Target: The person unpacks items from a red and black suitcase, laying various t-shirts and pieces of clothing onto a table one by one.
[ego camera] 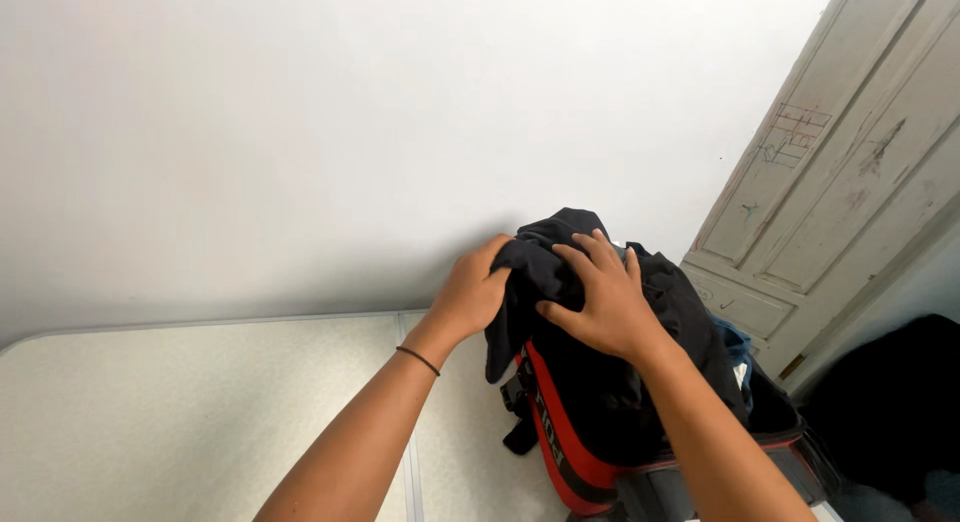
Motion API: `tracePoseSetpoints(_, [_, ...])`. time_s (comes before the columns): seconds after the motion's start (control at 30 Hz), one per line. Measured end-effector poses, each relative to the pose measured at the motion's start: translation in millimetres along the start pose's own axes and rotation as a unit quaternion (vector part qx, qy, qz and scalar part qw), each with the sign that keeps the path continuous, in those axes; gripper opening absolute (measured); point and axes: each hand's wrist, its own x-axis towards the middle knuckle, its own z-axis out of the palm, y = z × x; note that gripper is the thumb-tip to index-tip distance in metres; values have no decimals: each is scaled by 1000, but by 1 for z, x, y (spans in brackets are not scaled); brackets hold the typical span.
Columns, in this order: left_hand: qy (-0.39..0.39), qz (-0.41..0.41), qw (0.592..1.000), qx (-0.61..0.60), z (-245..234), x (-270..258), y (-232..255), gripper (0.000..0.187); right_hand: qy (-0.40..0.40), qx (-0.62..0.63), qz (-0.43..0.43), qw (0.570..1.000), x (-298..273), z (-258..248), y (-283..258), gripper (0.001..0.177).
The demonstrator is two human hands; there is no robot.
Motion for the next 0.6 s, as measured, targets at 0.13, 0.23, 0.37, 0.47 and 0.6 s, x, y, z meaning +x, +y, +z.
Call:
tracePoseSetpoints(0.13, [28,-77,996,-23,-9,3,5,23,-1,-95,27,995,6,12,-10,83])
tracePoseSetpoints(0.23, [66,-57,995,-56,-14,3,6,20,-24,-127,58,990,10,11,-19,85])
tracePoseSetpoints(0.37, [100,-56,990,-81,-18,-2,7,20,-80,-114,84,987,12,3,-34,102])
tracePoseSetpoints(0.47, [106,-59,990,-73,-23,-1,10,18,-75,-87,75,991,13,3,-42,120])
tracePoseSetpoints(0.6, [137,24,988,-71,-29,-5,14,15,-39,-59,34,997,3,9,-42,133])
